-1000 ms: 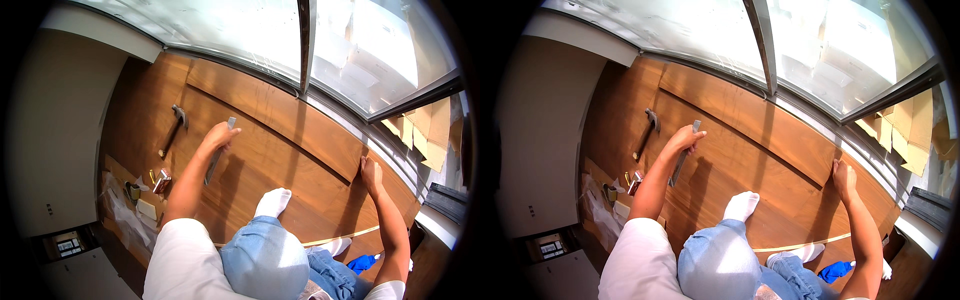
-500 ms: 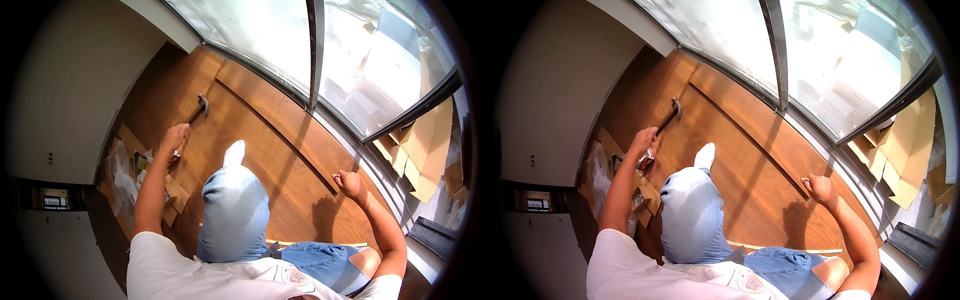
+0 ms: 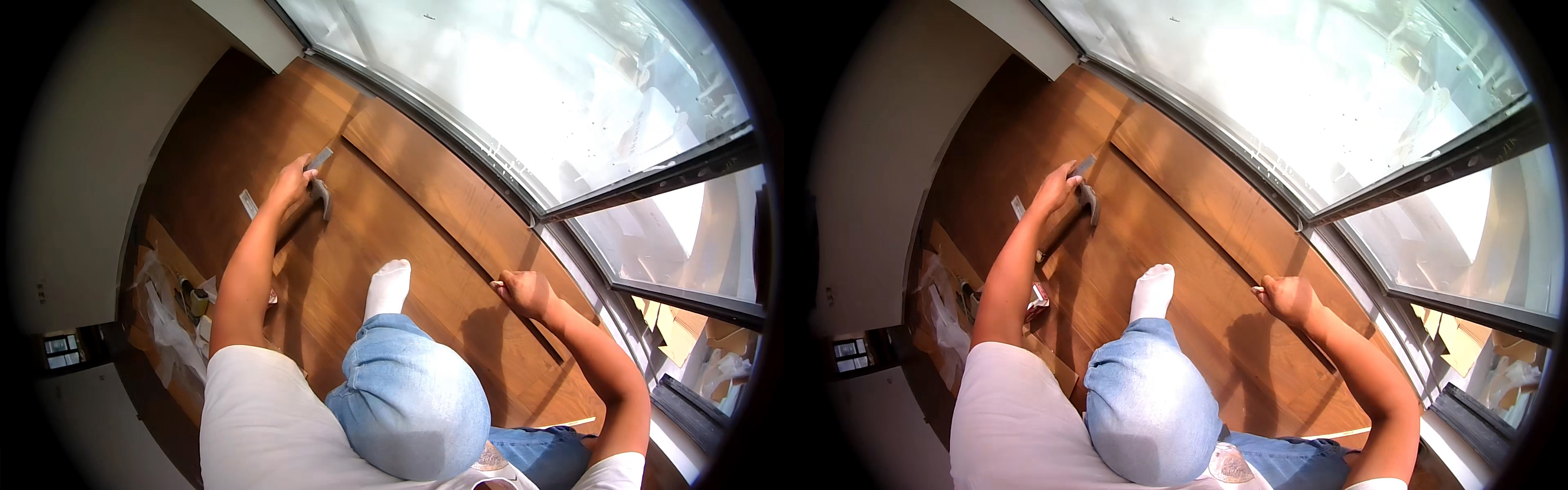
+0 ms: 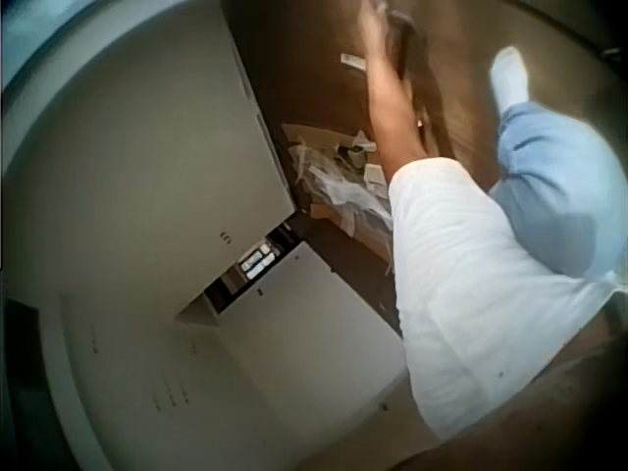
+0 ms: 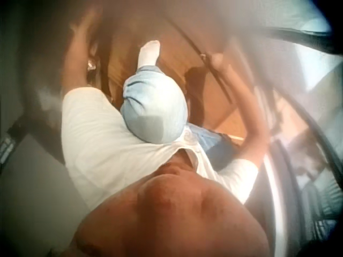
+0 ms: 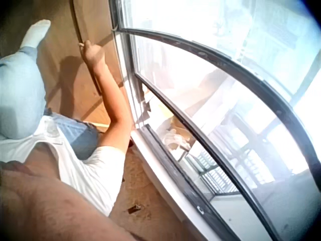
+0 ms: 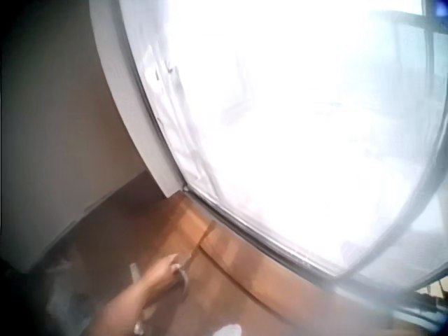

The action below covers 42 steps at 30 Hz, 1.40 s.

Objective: The person measures a laminate plank with a square and pencil, cuts it using a table saw, and then fits it onto the floor. They apply glue to a thin wooden strip and position it against the floor near a window.

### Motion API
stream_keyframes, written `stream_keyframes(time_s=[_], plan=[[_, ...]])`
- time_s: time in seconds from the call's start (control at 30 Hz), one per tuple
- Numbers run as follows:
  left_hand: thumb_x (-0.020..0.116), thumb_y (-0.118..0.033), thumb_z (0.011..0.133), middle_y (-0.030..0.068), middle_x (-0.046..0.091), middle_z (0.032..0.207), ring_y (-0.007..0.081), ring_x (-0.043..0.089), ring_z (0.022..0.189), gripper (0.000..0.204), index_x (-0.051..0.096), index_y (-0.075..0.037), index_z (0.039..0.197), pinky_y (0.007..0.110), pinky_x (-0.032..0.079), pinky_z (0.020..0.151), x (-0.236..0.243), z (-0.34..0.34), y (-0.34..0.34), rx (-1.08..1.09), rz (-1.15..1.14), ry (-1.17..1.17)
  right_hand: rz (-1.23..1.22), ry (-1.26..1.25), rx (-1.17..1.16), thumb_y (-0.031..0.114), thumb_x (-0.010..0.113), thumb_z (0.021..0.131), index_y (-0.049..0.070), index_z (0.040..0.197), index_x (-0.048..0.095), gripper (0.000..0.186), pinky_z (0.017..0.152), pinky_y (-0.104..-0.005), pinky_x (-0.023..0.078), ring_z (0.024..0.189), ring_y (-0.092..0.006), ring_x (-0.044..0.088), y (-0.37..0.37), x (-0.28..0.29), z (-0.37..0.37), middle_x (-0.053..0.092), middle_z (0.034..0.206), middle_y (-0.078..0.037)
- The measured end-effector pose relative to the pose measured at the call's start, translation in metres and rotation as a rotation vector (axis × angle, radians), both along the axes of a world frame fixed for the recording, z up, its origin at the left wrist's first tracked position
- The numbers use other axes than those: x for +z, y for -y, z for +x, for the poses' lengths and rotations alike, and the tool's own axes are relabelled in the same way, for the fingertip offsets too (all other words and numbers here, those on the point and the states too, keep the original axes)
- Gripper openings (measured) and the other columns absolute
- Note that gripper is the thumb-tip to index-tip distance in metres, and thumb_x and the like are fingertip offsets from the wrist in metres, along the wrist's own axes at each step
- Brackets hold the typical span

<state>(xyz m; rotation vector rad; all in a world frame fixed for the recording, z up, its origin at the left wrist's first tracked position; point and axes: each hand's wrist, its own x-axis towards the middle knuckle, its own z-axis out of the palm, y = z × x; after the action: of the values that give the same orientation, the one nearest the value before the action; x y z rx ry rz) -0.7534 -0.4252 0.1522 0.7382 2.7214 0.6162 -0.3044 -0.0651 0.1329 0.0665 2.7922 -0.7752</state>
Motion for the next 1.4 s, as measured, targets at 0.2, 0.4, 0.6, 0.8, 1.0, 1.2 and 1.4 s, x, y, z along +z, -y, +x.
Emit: stream_keyframes(time_s=[0.2,0.4,0.6,0.8,1.0,1.2,1.4], plan=[[0.067,-0.028,0.096,0.0193,0.067,0.114,0.0394,0.063,0.109,0.040,0.062,-0.017,0.134,0.046,0.049,0.091,-0.060,-0.101,-0.068,-0.035,0.073,-0.097,0.087,-0.372,-0.194,0.019,0.067,0.094,0.007,0.079,0.055,0.023,0.058,-0.0436,0.051,0.069,-0.0319,0.066,0.033,-0.052,-0.156,0.063,0.070,-0.012],[0.069,-0.030,0.095,0.0162,0.064,0.099,0.0362,0.064,0.099,0.038,0.065,-0.022,0.132,0.045,0.051,0.085,-0.119,-0.157,-0.111,0.011,0.137,-0.171,0.175,-0.446,-0.355,0.015,0.069,0.090,0.008,0.081,0.057,0.016,0.060,-0.0414,0.050,0.069,-0.0287,0.062,0.051,-0.084,-0.231,0.058,0.073,-0.010],[0.071,-0.031,0.093,0.0109,0.061,0.097,0.0321,0.065,0.093,0.038,0.067,-0.025,0.131,0.044,0.053,0.080,-0.136,-0.171,-0.146,0.076,0.074,-0.137,0.204,-0.399,-0.368,0.011,0.070,0.087,0.008,0.083,0.058,0.013,0.058,-0.0400,0.046,0.066,-0.0285,0.057,0.053,-0.090,-0.238,0.054,0.073,-0.009],[0.073,-0.029,0.093,0.0079,0.056,0.089,0.0265,0.062,0.083,0.037,0.070,-0.027,0.129,0.041,0.051,0.071,-0.144,-0.170,-0.153,0.079,0.073,-0.188,0.195,-0.360,-0.357,0.008,0.071,0.084,0.007,0.084,0.059,0.012,0.057,-0.0400,0.045,0.063,-0.0290,0.055,0.052,-0.094,-0.242,0.052,0.071,-0.010],[0.071,-0.030,0.094,0.0061,0.055,0.088,0.0253,0.061,0.079,0.036,0.069,-0.029,0.130,0.040,0.051,0.069,-0.139,-0.170,-0.161,0.056,0.075,-0.245,0.189,-0.369,-0.357,0.006,0.071,0.083,0.007,0.084,0.059,0.012,0.055,-0.0403,0.044,0.061,-0.0292,0.054,0.050,-0.096,-0.240,0.051,0.069,-0.010],[0.070,-0.028,0.094,0.0071,0.055,0.088,0.0256,0.061,0.079,0.035,0.069,-0.028,0.129,0.040,0.050,0.069,-0.140,-0.170,-0.163,0.076,0.072,-0.219,0.173,-0.370,-0.362,0.006,0.071,0.082,0.008,0.083,0.059,0.013,0.054,-0.0402,0.044,0.060,-0.0289,0.053,0.050,-0.093,-0.244,0.050,0.068,-0.010],[0.071,-0.022,0.092,0.0063,0.058,0.088,0.0262,0.065,0.083,0.035,0.071,-0.024,0.127,0.042,0.052,0.069,-0.136,-0.168,-0.166,0.066,0.067,-0.231,0.157,-0.363,-0.362,0.005,0.071,0.082,0.008,0.083,0.059,0.013,0.054,-0.0394,0.043,0.060,-0.0284,0.053,0.050,-0.095,-0.242,0.051,0.068,-0.009]])
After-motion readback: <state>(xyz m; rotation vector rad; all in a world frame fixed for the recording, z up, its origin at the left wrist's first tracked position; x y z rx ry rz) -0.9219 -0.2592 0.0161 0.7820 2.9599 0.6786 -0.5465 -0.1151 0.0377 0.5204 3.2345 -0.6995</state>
